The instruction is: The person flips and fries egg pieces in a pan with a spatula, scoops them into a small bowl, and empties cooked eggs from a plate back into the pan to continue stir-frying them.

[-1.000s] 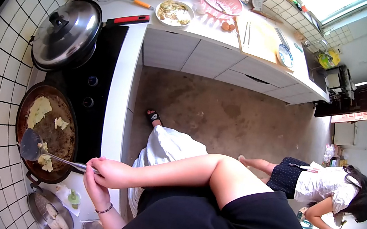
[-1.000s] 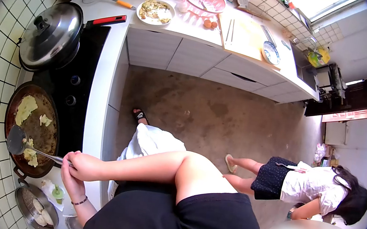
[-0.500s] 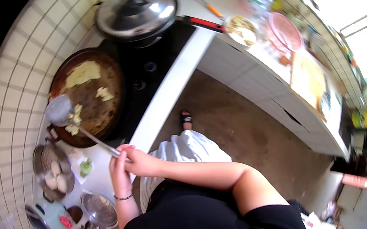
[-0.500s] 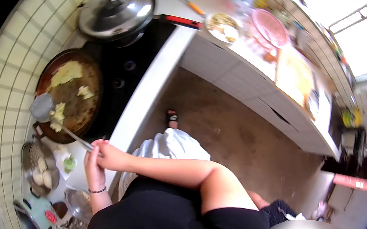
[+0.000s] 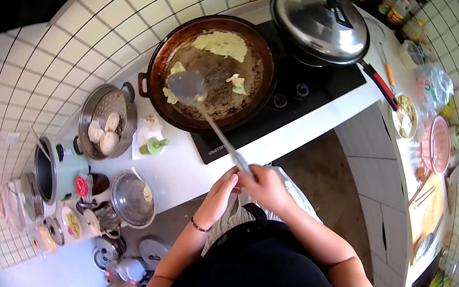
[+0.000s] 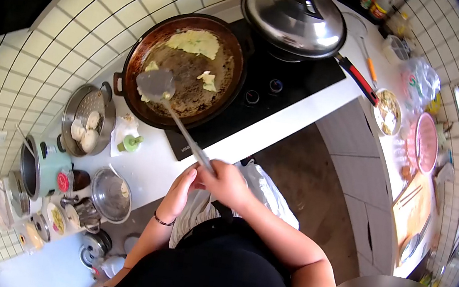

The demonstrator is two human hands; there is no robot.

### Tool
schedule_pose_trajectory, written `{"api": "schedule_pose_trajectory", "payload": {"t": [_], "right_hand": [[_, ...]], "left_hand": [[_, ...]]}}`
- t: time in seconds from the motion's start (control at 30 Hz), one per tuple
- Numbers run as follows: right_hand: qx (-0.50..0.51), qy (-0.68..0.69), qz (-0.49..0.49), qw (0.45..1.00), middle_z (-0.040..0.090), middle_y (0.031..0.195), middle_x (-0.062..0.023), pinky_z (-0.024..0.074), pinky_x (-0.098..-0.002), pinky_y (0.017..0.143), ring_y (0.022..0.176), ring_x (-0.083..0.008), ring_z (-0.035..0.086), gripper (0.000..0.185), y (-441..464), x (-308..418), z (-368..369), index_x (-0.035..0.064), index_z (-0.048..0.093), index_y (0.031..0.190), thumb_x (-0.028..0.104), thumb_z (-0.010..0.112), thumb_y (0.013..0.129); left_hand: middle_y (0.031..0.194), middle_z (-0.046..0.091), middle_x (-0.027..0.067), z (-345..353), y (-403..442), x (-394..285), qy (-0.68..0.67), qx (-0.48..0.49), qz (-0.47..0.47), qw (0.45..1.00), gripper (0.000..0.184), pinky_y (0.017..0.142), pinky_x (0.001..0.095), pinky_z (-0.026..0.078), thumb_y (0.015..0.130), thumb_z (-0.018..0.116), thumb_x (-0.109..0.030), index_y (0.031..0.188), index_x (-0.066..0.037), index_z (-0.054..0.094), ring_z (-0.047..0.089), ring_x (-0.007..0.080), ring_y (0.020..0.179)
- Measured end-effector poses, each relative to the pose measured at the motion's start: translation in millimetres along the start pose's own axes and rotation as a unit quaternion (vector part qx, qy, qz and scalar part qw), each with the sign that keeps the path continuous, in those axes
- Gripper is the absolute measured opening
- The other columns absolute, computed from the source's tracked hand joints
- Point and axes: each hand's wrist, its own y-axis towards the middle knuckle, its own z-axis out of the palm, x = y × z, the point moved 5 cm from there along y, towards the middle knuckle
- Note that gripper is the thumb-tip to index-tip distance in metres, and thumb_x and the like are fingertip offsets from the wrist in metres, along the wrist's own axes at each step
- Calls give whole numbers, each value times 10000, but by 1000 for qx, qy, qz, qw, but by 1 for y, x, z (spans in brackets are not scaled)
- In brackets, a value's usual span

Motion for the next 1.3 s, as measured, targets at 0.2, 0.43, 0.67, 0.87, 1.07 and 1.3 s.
{"api": "schedule_pose_trajectory", "payload": {"t": [0.2, 0.43, 0.67, 0.87, 1.07, 1.3], "right_hand": [[-43, -74, -103, 991, 668, 979, -180, 486, -298, 675, 677, -154, 595, 451, 51, 27, -79, 70, 496, 1336, 94, 580, 893], [-49, -166, -97, 980, 635, 1099, -230, 485, -322, 849, 1030, -331, 632, 346, 142, 33, -119, 48, 576, 1237, 114, 569, 897], [-56, -238, -232, 942, 632, 968, -253, 503, -404, 769, 902, -416, 602, 329, 175, 24, -123, 63, 589, 1216, 141, 542, 900], [-48, -316, -199, 926, 641, 906, -236, 508, -453, 722, 839, -411, 614, 335, 181, 6, -127, 93, 590, 1222, 166, 510, 906], [-46, -368, -206, 905, 650, 844, -235, 523, -480, 704, 788, -407, 629, 340, 184, 4, -124, 106, 575, 1230, 170, 483, 910], [-43, -385, -184, 903, 658, 869, -228, 530, -476, 707, 793, -401, 638, 360, 183, 1, -122, 114, 554, 1257, 178, 488, 909]], "left_hand": [[1151, 615, 94, -6, -13, -1, 58, 1, -6, 998, 376, 896, 288, 435, 1018, 387, -260, 1227, 14, 538, 581, 159, 1023], [1119, 637, 81, -18, -77, 39, 33, -152, -15, 988, 355, 888, 294, 449, 1008, 403, -266, 1176, -8, 579, 595, 166, 1017], [1080, 654, 63, 4, -96, 71, -11, -271, -32, 962, 340, 875, 287, 432, 991, 426, -262, 1163, -25, 597, 596, 152, 1000], [1074, 648, 76, 34, -65, 65, -18, -254, 26, 967, 333, 884, 292, 442, 991, 444, -243, 1163, 0, 593, 594, 155, 995], [1052, 646, 85, 50, -51, 62, -26, -252, 53, 966, 311, 888, 292, 462, 984, 478, -201, 1148, 36, 592, 591, 154, 973], [1050, 643, 73, 56, -48, 66, 28, -248, 57, 967, 287, 885, 282, 462, 984, 471, -177, 1140, 29, 595, 588, 145, 964]]}}
